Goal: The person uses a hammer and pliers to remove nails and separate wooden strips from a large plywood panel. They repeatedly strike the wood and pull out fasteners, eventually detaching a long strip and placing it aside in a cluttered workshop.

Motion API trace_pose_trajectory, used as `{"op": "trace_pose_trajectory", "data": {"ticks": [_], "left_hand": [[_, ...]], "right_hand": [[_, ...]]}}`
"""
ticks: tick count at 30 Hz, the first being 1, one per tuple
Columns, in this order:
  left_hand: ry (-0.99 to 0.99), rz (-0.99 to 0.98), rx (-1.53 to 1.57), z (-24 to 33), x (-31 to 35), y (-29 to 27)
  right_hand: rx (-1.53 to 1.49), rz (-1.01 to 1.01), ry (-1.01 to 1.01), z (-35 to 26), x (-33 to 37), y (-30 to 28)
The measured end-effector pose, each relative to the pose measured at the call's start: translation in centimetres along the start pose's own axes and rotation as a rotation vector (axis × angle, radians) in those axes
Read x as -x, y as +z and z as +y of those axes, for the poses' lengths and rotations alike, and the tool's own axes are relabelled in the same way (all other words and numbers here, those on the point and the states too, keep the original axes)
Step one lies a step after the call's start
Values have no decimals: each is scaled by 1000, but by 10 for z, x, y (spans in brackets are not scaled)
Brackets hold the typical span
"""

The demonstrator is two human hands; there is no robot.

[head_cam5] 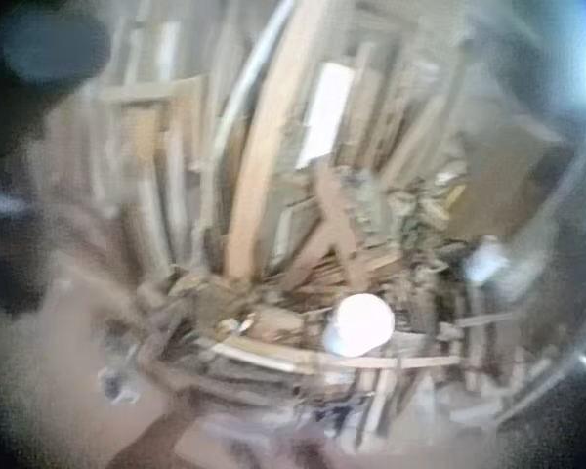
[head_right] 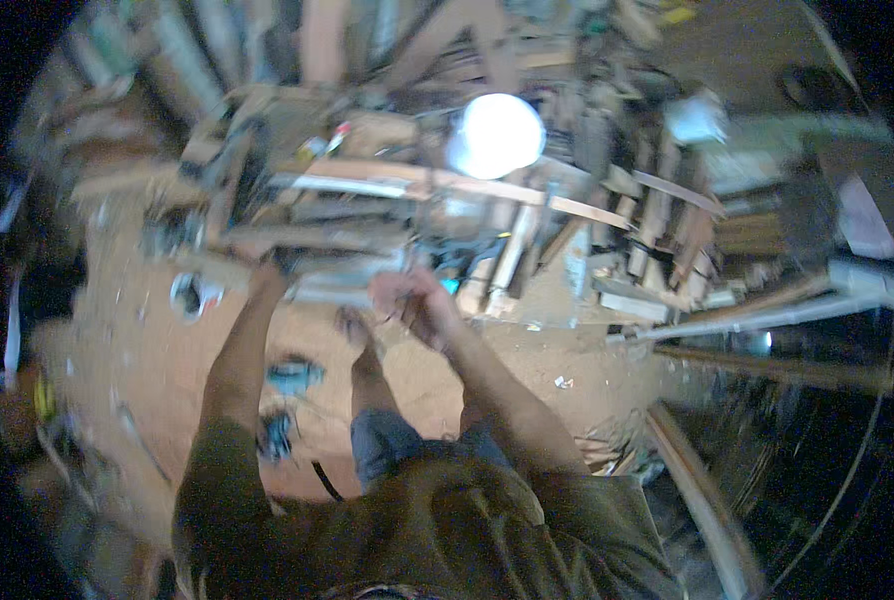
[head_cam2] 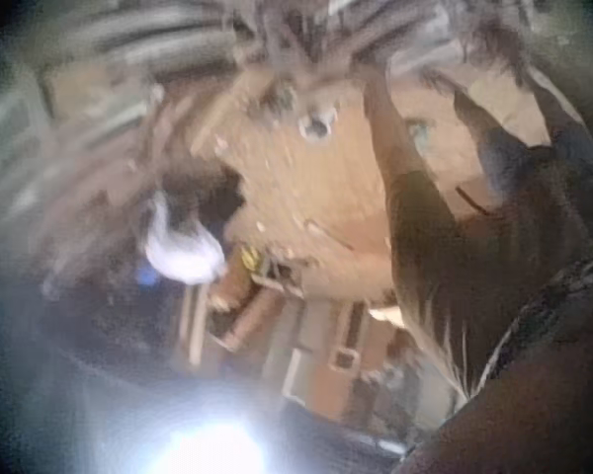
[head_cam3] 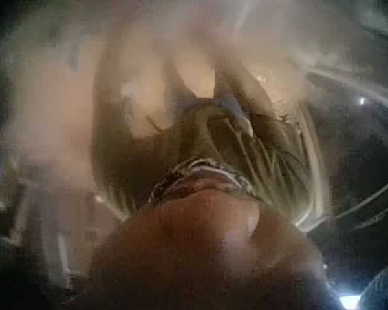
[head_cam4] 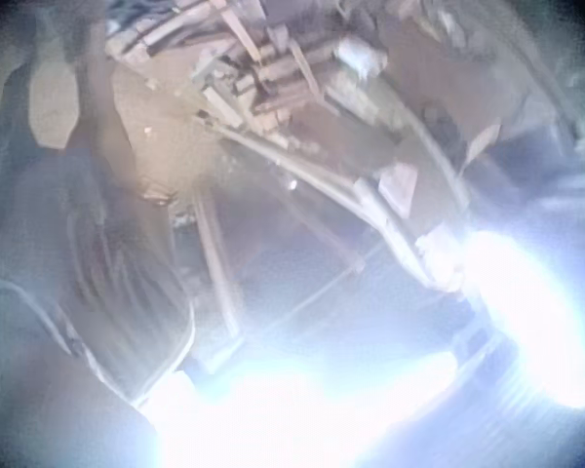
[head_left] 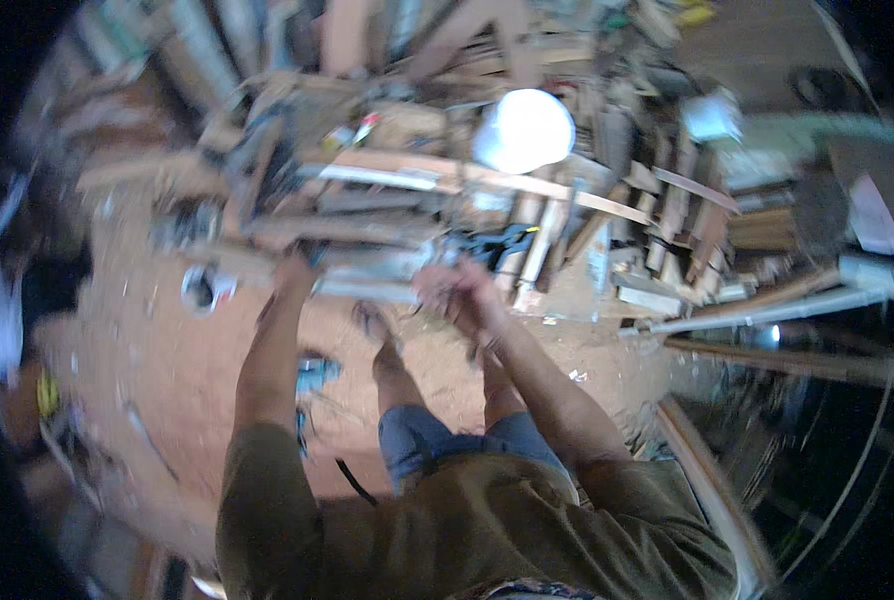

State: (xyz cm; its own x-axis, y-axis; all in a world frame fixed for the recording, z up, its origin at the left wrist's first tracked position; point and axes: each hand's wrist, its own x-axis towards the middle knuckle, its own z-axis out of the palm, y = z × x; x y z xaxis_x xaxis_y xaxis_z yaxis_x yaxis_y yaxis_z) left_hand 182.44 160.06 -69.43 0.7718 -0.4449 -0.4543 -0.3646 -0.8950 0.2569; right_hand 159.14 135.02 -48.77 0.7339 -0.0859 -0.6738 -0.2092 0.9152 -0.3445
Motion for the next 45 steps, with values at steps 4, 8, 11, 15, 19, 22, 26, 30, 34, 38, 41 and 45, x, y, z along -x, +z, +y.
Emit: {"op": "trace_pose_trajectory", "data": {"ticks": [4,8,11,15,19,22,26,30,34,38,41,45], "left_hand": [[-64,-168,-61,-18,-20,44],[-129,-233,-153,0,-16,12],[-11,-107,-222,2,8,-2],[-14,-158,-96,15,63,-36],[-182,-175,341,10,120,-20],[-128,-103,602,72,185,-30],[-155,-84,768,197,253,-39],[-224,-217,735,348,291,-70],[-179,-255,851,448,327,-52],[4,-361,962,542,352,-40],[137,-511,1022,592,359,-6],[117,-805,1222,676,409,30]], "right_hand": [[24,262,11,-11,10,-49],[-48,393,-171,-57,45,-83],[-117,547,-283,-102,71,-115],[-219,555,-462,-166,107,-159],[-67,450,-557,-278,122,-236],[-76,342,-885,-432,149,-232],[-265,273,-1102,-605,221,-232],[36,367,-760,-594,218,-316],[105,342,-496,-439,240,-356],[63,390,-444,-282,321,-414],[379,445,-443,-192,394,-431],[1236,581,-820,-116,514,-379]]}}
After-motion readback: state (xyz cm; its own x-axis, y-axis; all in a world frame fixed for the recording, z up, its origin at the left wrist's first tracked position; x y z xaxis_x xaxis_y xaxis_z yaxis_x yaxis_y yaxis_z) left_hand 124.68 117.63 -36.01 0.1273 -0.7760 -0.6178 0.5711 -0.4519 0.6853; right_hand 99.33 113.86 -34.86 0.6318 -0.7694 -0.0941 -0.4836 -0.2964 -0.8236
